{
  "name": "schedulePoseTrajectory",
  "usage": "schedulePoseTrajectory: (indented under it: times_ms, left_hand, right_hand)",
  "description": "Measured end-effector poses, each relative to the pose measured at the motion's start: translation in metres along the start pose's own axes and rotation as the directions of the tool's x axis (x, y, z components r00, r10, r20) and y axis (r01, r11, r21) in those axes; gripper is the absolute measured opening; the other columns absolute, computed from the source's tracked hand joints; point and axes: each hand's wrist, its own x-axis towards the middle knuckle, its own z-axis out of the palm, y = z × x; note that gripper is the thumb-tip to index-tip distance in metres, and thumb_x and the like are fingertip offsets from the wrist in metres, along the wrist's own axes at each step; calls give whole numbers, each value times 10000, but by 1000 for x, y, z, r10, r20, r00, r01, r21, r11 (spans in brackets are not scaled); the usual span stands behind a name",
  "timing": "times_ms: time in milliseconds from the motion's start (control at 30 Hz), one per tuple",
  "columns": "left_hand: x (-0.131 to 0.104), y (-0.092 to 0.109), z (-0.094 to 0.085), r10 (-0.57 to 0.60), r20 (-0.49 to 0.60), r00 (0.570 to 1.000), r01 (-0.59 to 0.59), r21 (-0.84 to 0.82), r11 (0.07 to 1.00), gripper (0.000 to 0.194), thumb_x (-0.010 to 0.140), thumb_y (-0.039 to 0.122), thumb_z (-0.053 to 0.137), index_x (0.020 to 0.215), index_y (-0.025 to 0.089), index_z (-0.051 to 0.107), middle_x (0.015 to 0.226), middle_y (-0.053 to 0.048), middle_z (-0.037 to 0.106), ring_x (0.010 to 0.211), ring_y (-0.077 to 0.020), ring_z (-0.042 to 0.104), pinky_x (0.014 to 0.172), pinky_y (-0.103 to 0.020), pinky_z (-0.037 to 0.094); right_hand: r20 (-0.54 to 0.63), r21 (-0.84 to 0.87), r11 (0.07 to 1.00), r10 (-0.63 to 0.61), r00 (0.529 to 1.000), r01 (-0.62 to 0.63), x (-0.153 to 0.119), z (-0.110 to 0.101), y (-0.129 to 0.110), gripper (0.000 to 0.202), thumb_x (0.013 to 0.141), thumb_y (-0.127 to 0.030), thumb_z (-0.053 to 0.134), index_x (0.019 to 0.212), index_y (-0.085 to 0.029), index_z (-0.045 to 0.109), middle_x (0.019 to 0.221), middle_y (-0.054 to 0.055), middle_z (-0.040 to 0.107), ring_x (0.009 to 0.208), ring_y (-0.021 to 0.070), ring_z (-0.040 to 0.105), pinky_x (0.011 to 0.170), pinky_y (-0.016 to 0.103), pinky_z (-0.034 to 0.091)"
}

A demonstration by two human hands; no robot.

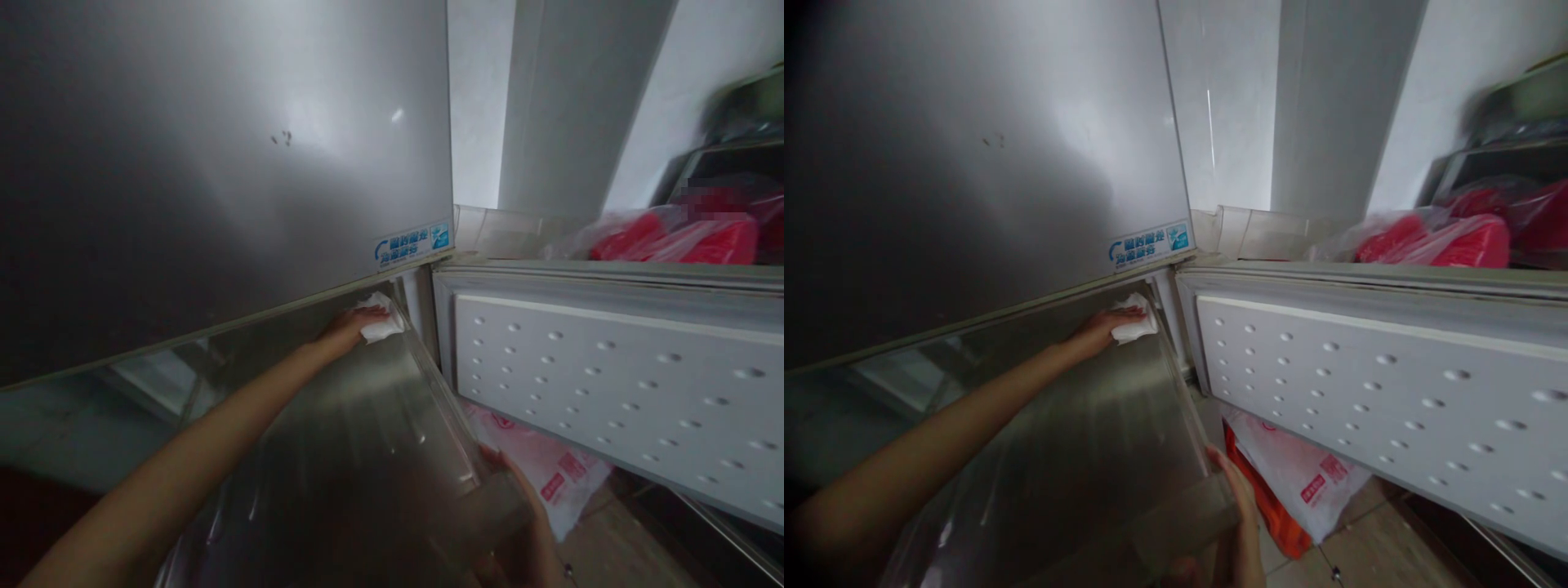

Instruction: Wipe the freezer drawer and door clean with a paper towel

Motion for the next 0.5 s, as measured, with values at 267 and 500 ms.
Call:
schedulePoseTrajectory:
  times_ms: [267, 500]
  left_hand:
    - [-35, 68, 1, 210, 179, 961, -214, 4, 977, 429, 983, 123, 373, 1387, 188, 504, 1464, -81, 488, 1388, -186, 412, 1176, -399, 346]
    - [-78, 154, 10, 511, 180, 841, -532, 105, 840, 389, 1004, 163, 351, 1366, 152, 493, 1416, -110, 550, 1325, -215, 503, 1119, -391, 419]
  right_hand:
    - [-23, 41, 998, 53, 998, -52, -2, 9, -11, 777, 797, -656, 599, 1404, -205, 421, 1365, 169, 512, 1242, 343, 533, 955, 475, 513]
    - [-48, 32, 998, 62, 997, -61, -3, 10, -13, 787, 802, -676, 574, 1414, -210, 409, 1375, 154, 502, 1266, 329, 512, 978, 452, 500]
